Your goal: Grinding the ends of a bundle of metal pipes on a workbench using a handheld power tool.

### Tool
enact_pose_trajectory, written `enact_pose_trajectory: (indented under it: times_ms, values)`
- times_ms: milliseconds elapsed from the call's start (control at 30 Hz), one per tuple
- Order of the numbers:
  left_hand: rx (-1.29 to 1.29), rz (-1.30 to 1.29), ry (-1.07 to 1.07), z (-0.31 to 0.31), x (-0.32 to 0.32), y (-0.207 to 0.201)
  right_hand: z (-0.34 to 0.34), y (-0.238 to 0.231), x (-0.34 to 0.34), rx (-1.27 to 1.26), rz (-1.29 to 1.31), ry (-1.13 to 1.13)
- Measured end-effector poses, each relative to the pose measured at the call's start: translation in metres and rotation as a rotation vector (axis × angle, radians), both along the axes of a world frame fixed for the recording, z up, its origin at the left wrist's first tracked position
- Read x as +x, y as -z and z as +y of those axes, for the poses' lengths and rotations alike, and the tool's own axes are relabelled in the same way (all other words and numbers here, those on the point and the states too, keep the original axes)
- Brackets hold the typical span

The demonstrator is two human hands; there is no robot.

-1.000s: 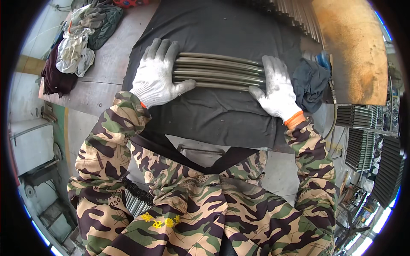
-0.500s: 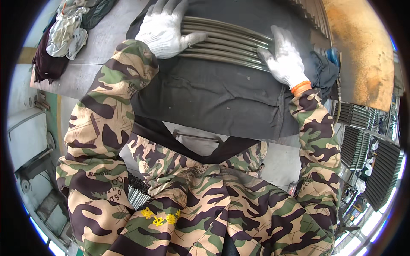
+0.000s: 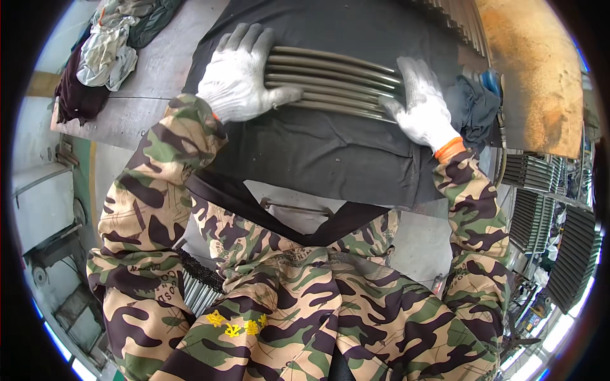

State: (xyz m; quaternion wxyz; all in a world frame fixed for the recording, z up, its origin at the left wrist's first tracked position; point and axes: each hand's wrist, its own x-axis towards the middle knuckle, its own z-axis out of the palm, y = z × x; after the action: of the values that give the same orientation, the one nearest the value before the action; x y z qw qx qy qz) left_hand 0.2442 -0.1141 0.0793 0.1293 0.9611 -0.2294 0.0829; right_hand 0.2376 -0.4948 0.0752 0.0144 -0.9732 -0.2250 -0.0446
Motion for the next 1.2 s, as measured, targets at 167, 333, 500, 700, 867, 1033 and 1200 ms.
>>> enact_pose_trajectory:
  times_ms: [167,333,500,700,867,1033,1200]
  values:
    - [0.059,-0.109,-0.040,0.005,0.017,0.011,0.013,0.003,0.025,-0.017,-0.086,-0.004]
    - [0.065,-0.063,-0.066,-0.001,0.034,0.018,0.013,0.010,0.038,-0.037,-0.081,0.031]
    - [0.043,-0.055,-0.025,0.003,0.027,0.011,0.022,-0.006,0.027,-0.013,-0.127,-0.035]
    - [-0.051,0.108,0.113,0.024,-0.012,0.012,-0.001,-0.017,-0.016,0.438,0.197,-0.047]
    - [-0.058,0.038,0.143,0.027,-0.018,0.004,-0.048,0.012,-0.015,1.536,0.220,0.023]
    - [-0.039,0.167,0.099,0.031,-0.015,-0.003,-0.011,0.022,-0.031,1.274,0.259,0.031]
    - [-0.044,0.103,0.078,0.028,-0.018,0.003,-0.029,-0.002,-0.041,0.280,-0.037,0.034]
